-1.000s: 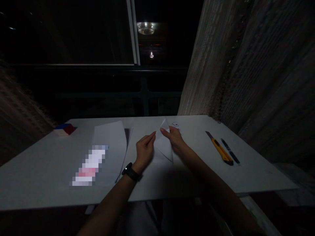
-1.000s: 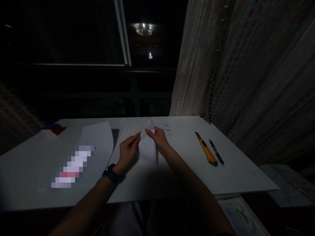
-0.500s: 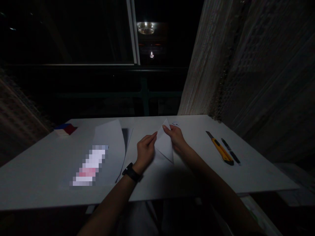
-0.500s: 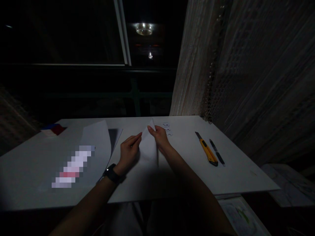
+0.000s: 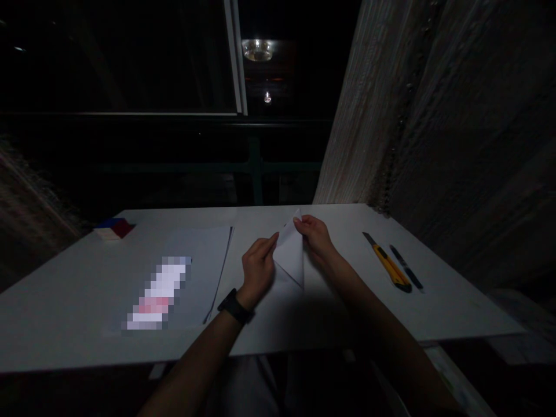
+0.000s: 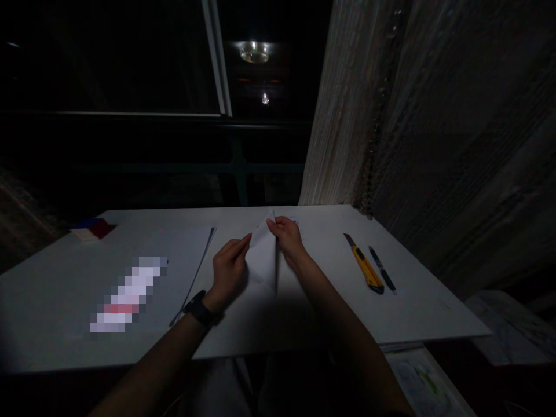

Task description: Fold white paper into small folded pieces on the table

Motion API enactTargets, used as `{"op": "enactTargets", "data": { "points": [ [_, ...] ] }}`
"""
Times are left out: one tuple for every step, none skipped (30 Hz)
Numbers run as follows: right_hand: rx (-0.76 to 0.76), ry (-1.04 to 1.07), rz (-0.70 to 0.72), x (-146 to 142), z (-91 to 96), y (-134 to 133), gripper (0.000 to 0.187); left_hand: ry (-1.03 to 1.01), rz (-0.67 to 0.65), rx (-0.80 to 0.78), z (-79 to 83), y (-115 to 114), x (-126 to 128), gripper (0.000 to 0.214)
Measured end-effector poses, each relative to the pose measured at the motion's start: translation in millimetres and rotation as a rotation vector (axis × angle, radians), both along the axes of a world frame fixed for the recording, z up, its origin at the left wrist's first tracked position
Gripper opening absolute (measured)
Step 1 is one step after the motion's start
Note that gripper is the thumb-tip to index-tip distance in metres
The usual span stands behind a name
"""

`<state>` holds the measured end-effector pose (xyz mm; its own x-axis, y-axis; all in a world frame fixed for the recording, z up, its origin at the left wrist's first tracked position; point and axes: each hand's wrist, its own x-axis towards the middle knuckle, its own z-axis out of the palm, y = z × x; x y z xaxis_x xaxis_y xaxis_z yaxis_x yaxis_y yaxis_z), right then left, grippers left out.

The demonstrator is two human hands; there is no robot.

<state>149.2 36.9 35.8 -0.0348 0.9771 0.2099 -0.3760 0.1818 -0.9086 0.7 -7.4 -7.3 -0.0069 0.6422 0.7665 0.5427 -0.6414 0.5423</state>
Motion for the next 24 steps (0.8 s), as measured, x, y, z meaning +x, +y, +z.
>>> {"op": "enactTargets", "data": {
  "points": [
    [0.012, -0.006, -0.005, 0.0, 0.0, 0.1, 0.033, 0.002, 0.001, 0.0, -0.3, 0.1, -0.1, 0.03],
    [0.026, -0.013, -0.014, -0.3, -0.2, 0.0, 0.032, 0.0, 0.001, -0.001, -0.6, 0.2, -0.1, 0.03],
    [0.041, -0.022, -0.03, -0.8, -0.5, -0.2, 0.032, -0.004, 0.0, 0.001, -0.7, 0.3, -0.1, 0.03],
    [0.056, -0.034, -0.051, -1.5, -0.9, -0.4, 0.031, -0.008, -0.005, 0.004, -0.8, 0.4, 0.0, 0.03],
    [0.071, -0.051, -0.073, -2.1, -1.4, -0.6, 0.031, -0.012, -0.009, 0.008, -0.8, 0.3, 0.1, 0.03],
    [0.085, -0.07, -0.096, -2.7, -2.0, -0.8, 0.03, -0.013, -0.014, 0.009, -0.6, 0.2, 0.3, 0.03],
    [0.098, -0.087, -0.117, -3.1, -2.7, -0.8, 0.029, -0.015, -0.017, 0.007, -0.2, 0.0, 0.5, 0.03],
    [0.108, -0.102, -0.133, -3.4, -3.3, -0.8, 0.029, -0.02, -0.019, -0.001, 0.4, -0.5, 0.6, 0.03],
    [0.112, -0.11, -0.142, -3.6, -4.0, -0.7, 0.029, -0.027, -0.024, -0.016, 1.1, -1.1, 0.8, 0.03],
    [0.108, -0.113, -0.146, -3.7, -4.7, -0.6, 0.029, -0.036, -0.033, -0.039, 2.0, -1.8, 0.9, 0.03],
    [0.099, -0.111, -0.144, -3.8, -5.4, -0.5, 0.029, -0.047, -0.042, -0.071, 2.9, -2.6, 1.0, 0.03],
    [0.082, -0.111, -0.136, -3.9, -6.0, -0.5, 0.03, -0.063, -0.052, -0.107, 3.7, -3.3, 1.2, 0.031],
    [0.06, -0.116, -0.122, -4.1, -6.7, -0.4, 0.031, -0.083, -0.061, -0.147, 4.3, -3.9, 1.3, 0.031],
    [0.037, -0.128, -0.106, -4.4, -7.6, -0.3, 0.032, -0.106, -0.069, -0.188, 4.6, -4.2, 1.4, 0.032],
    [0.015, -0.146, -0.087, -5.0, -8.8, -0.2, 0.033, -0.13, -0.077, -0.229, 4.5, -4.2, 1.6, 0.033],
    [-0.004, -0.168, -0.068, -5.8, -10.2, 0.0, 0.034, -0.157, -0.083, -0.267, 4.2, -3.9, 1.7, 0.034],
    [-0.018, -0.191, -0.051, -6.8, -12.1, 0.2, 0.034, -0.186, -0.092, -0.305, 3.8, -3.2, 1.8, 0.035],
    [-0.028, -0.21, -0.039, -8.0, -14.2, 0.6, 0.034, -0.218, -0.102, -0.34, 3.2, -2.2, 1.9, 0.037],
    [-0.033, -0.227, -0.03, -9.3, -16.5, 1.0, 0.034, -0.253, -0.115, -0.376, 2.8, -1.0, 1.8, 0.039],
    [-0.031, -0.24, -0.028, -10.5, -18.7, 1.4, 0.034, -0.292, -0.131, -0.411, 2.5, 0.4, 1.5, 0.042],
    [-0.026, -0.248, -0.028, -11.6, -20.7, 1.8, 0.033, -0.332, -0.152, -0.447, 2.4, 2.0, 1.0, 0.044],
    [-0.021, -0.251, -0.029, -12.5, -22.2, 2.1, 0.033, -0.371, -0.177, -0.48, 2.6, 3.5, 0.3, 0.046],
    [-0.019, -0.25, -0.028, -13.1, -23.1, 2.2, 0.032, -0.406, -0.202, -0.508, 2.8, 5.0, -0.7, 0.047],
    [-0.02, -0.246, -0.028, -13.4, -23.4, 2.2, 0.032, -0.434, -0.225, -0.53, 3.1, 6.3, -1.7, 0.047]
  ]
}}
